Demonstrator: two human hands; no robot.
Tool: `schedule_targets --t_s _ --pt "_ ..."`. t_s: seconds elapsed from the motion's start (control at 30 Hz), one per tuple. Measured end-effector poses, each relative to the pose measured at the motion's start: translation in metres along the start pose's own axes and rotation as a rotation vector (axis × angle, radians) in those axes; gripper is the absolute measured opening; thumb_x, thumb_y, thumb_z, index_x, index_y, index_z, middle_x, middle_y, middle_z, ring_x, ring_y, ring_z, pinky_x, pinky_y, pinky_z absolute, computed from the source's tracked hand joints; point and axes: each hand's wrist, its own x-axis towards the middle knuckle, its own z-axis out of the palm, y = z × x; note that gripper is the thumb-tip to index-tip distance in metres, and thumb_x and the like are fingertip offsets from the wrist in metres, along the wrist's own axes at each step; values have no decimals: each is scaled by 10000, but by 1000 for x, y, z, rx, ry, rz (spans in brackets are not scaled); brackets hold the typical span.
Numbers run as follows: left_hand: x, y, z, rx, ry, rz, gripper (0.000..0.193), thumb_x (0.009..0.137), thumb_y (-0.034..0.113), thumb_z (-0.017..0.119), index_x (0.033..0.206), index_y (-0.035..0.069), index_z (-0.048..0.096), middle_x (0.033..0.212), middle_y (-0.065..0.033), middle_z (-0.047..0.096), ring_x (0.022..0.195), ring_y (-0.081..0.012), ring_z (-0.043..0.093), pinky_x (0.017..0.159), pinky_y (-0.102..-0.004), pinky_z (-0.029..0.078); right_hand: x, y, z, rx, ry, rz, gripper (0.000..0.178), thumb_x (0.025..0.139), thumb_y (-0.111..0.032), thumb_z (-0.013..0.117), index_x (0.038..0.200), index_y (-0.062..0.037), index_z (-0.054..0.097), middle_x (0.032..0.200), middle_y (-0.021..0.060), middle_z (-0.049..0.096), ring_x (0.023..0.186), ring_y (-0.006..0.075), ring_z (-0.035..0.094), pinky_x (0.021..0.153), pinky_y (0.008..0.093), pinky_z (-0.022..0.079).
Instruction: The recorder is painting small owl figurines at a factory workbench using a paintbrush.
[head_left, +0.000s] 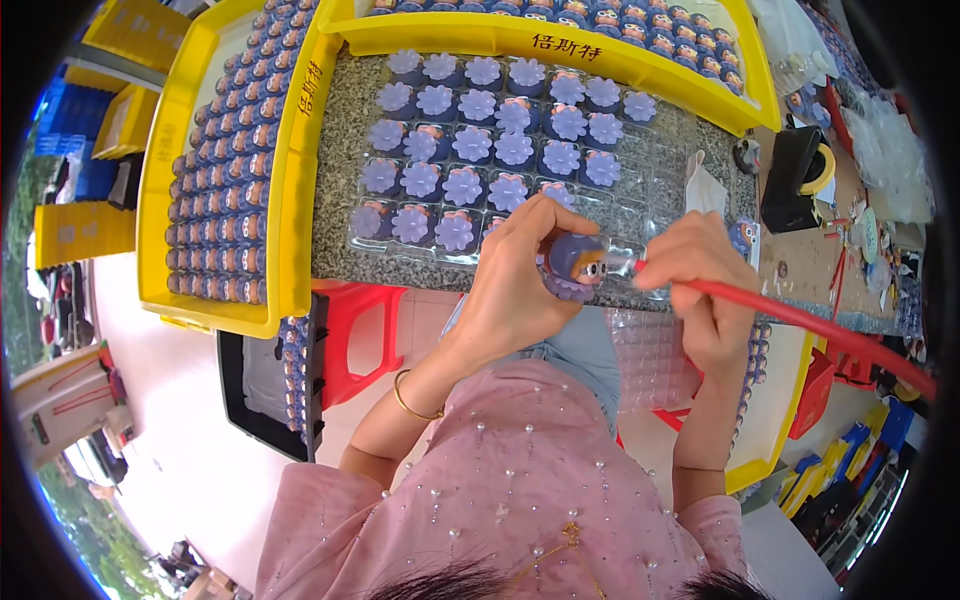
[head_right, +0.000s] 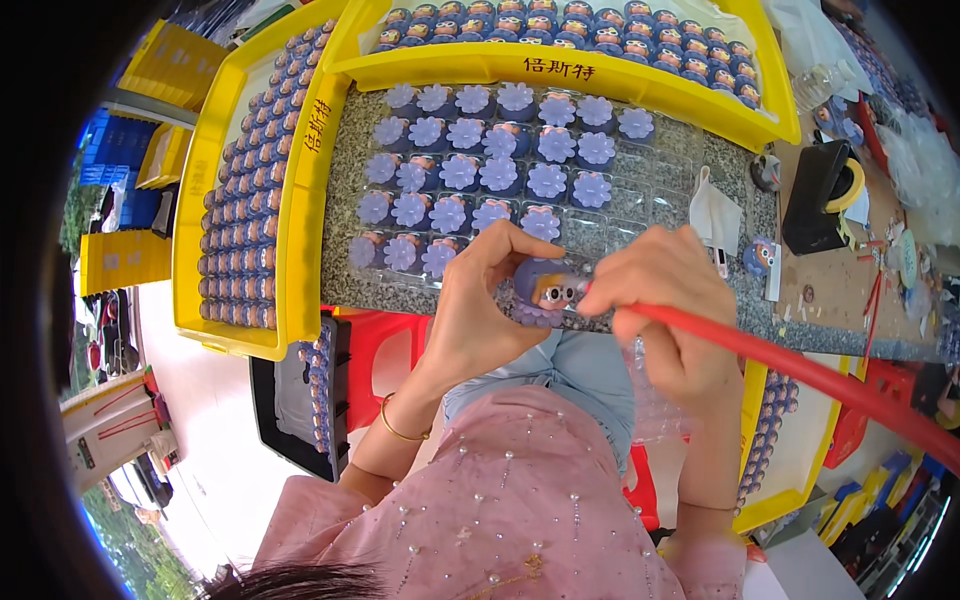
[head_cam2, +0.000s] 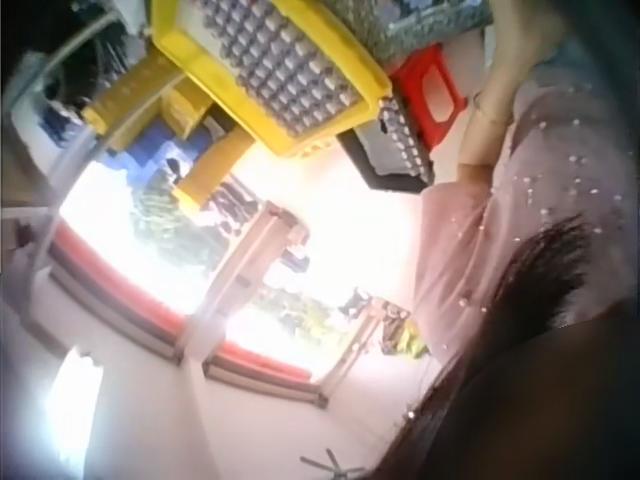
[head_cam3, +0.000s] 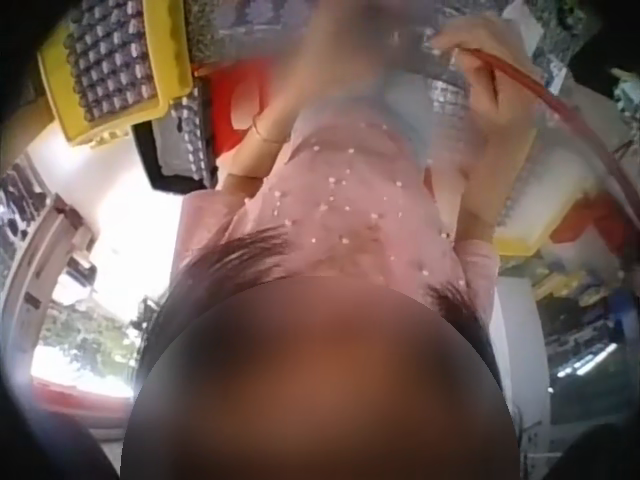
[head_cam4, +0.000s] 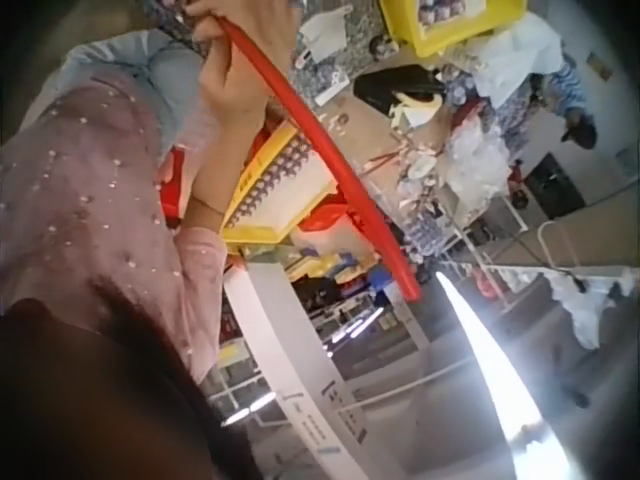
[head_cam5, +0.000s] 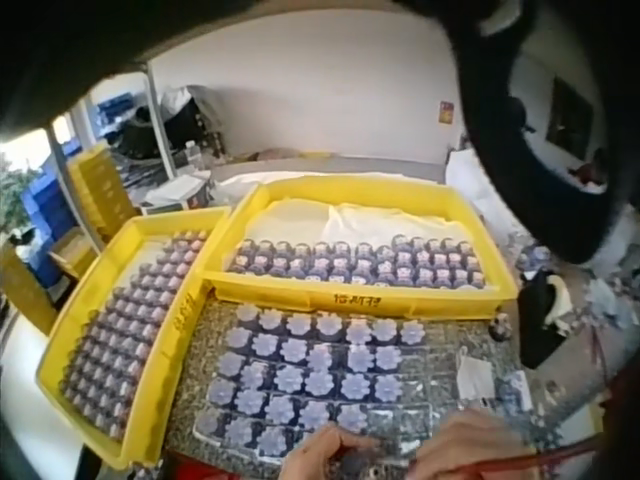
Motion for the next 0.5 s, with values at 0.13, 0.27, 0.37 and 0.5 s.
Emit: schedule_targets --t_s 0.13,0.27,0.37,0.5 --pt "-3 -3 -3 -199 -10 -56 433 608 -64 744 986 -10 539 937 -88 585 893 -156 607 750 -271 485 4 7 -3 -252 35 15 245 887 -272 565 795 -55 632 753 70 611 658 210 499 640 312 337" --pt "-2 -2 -5 -257 24 -42 497 586 -74 766 1012 3 521 981 -69 587 935 -140 601 813 -267 484 6 5 0 -69 45 27 277 906 -284 549 798 -42 629 743 64 608 653 196 498 647 304 342" --pt "-3 -4 -6 -317 80 -37 525 578 -82 780 1021 14 517 997 -61 582 941 -148 602 835 -273 481 4 1 5 69 50 35 302 920 -293 537 800 -32 627 735 59 606 650 185 496 652 298 345" --pt "-3 -9 -7 -299 115 -1 546 574 -93 793 1022 27 506 1032 -69 578 962 -150 598 863 -283 486 -2 -7 17 215 52 42 326 935 -303 525 802 -22 625 727 55 604 647 174 495 657 292 349"
